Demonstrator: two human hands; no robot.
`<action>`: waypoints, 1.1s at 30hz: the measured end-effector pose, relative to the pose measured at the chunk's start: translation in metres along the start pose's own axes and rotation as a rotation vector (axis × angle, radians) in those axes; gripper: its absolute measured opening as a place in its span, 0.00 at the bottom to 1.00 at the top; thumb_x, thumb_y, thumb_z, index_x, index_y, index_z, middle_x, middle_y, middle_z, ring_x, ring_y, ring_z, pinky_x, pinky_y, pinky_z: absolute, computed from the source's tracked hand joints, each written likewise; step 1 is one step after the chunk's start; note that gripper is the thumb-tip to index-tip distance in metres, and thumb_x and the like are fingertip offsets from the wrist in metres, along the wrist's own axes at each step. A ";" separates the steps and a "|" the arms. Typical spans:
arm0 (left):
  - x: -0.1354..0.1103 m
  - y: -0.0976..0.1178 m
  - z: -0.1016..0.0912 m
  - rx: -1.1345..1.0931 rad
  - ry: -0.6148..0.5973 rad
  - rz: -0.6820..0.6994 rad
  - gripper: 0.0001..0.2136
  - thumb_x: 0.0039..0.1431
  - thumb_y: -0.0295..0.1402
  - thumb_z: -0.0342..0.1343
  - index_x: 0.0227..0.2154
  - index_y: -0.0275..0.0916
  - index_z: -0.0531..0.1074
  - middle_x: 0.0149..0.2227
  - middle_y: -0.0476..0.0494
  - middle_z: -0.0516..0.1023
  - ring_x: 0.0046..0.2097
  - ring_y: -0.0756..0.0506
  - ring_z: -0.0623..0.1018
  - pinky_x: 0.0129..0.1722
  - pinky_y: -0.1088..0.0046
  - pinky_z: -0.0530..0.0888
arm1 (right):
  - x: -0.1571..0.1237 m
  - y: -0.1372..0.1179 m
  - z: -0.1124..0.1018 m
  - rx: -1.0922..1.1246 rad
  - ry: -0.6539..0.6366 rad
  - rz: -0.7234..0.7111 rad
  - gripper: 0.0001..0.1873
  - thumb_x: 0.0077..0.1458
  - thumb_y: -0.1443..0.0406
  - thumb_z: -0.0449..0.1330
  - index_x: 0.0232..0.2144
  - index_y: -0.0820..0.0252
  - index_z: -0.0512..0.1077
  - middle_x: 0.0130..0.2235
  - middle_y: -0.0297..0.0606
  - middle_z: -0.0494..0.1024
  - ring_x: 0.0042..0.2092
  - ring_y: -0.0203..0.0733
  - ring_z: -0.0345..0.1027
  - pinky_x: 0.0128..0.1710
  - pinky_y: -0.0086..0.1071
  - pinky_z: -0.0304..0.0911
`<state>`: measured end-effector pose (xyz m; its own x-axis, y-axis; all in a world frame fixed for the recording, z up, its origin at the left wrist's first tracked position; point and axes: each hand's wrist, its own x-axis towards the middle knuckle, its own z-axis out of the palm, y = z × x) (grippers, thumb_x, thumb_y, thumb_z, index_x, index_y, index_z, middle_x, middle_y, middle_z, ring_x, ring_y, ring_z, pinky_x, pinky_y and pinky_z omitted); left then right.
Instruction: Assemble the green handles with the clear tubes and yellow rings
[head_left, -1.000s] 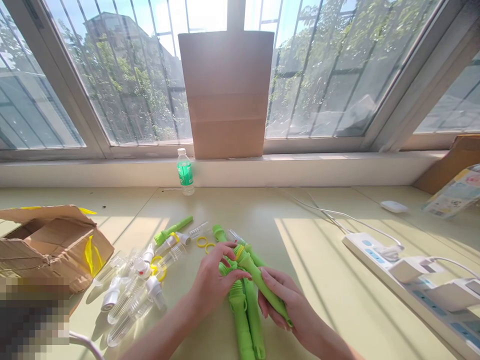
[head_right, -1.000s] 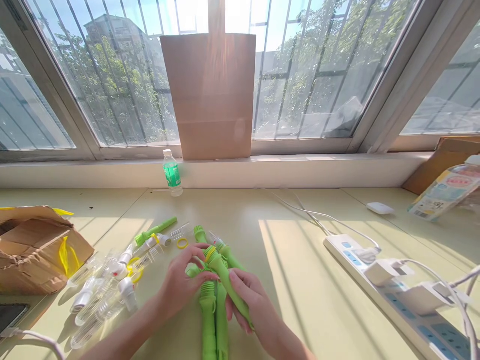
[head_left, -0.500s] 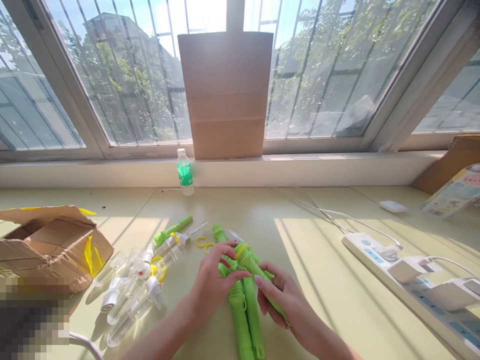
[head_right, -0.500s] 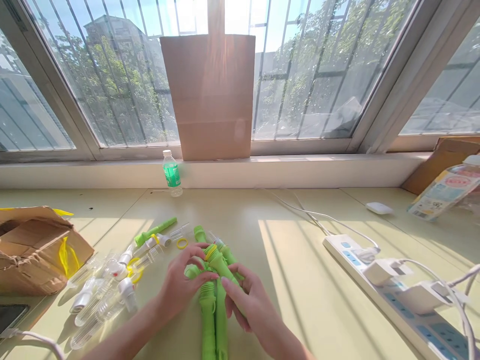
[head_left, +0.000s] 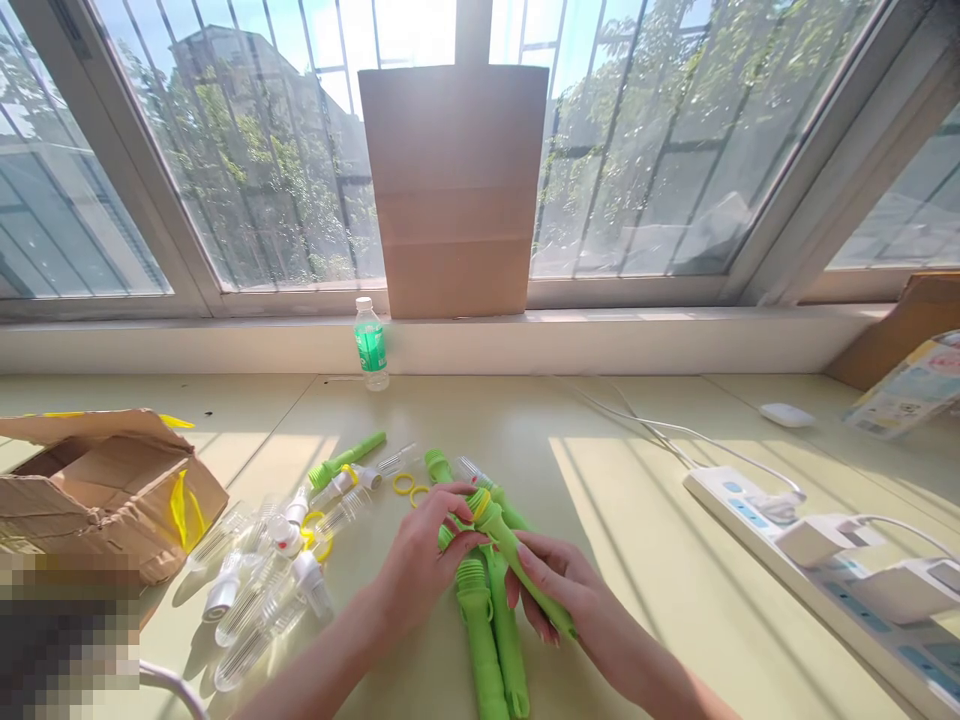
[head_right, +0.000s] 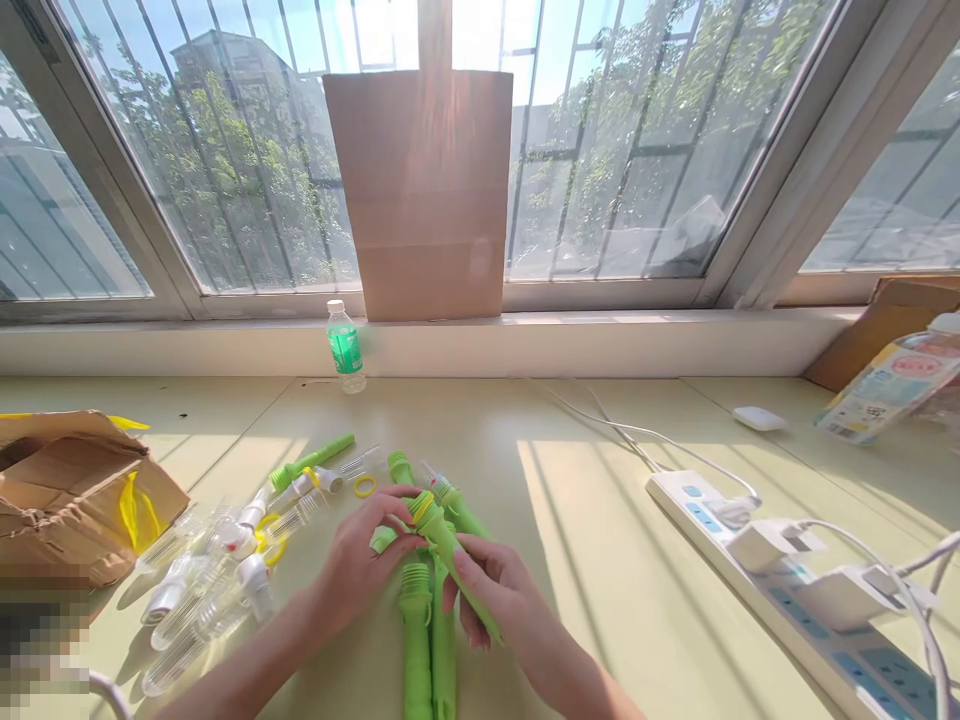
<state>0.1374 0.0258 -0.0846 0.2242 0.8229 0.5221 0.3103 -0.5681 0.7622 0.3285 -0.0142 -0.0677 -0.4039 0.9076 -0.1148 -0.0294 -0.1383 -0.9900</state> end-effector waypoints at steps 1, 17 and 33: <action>0.000 0.000 0.000 0.011 -0.005 0.005 0.06 0.56 0.27 0.60 0.31 0.41 0.68 0.46 0.44 0.79 0.36 0.48 0.80 0.37 0.69 0.78 | 0.000 0.000 0.000 -0.005 0.003 0.005 0.22 0.63 0.49 0.52 0.36 0.61 0.72 0.28 0.33 0.71 0.20 0.29 0.55 0.19 0.27 0.47; -0.005 -0.005 0.008 -0.014 0.033 -0.013 0.08 0.57 0.29 0.61 0.36 0.42 0.68 0.47 0.46 0.78 0.33 0.50 0.79 0.37 0.70 0.78 | -0.001 0.012 0.006 -0.083 0.172 0.134 0.27 0.55 0.44 0.58 0.47 0.57 0.63 0.18 0.22 0.65 0.14 0.28 0.46 0.14 0.24 0.40; -0.003 -0.003 0.001 0.101 -0.014 0.011 0.07 0.58 0.28 0.61 0.34 0.42 0.67 0.47 0.46 0.78 0.35 0.49 0.79 0.38 0.71 0.76 | 0.005 0.014 0.003 -0.099 0.085 -0.005 0.21 0.61 0.48 0.55 0.39 0.60 0.73 0.27 0.31 0.70 0.19 0.29 0.57 0.17 0.26 0.51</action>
<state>0.1367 0.0253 -0.0892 0.2409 0.8170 0.5239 0.3997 -0.5755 0.7135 0.3234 -0.0129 -0.0820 -0.3246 0.9391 -0.1126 0.0613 -0.0979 -0.9933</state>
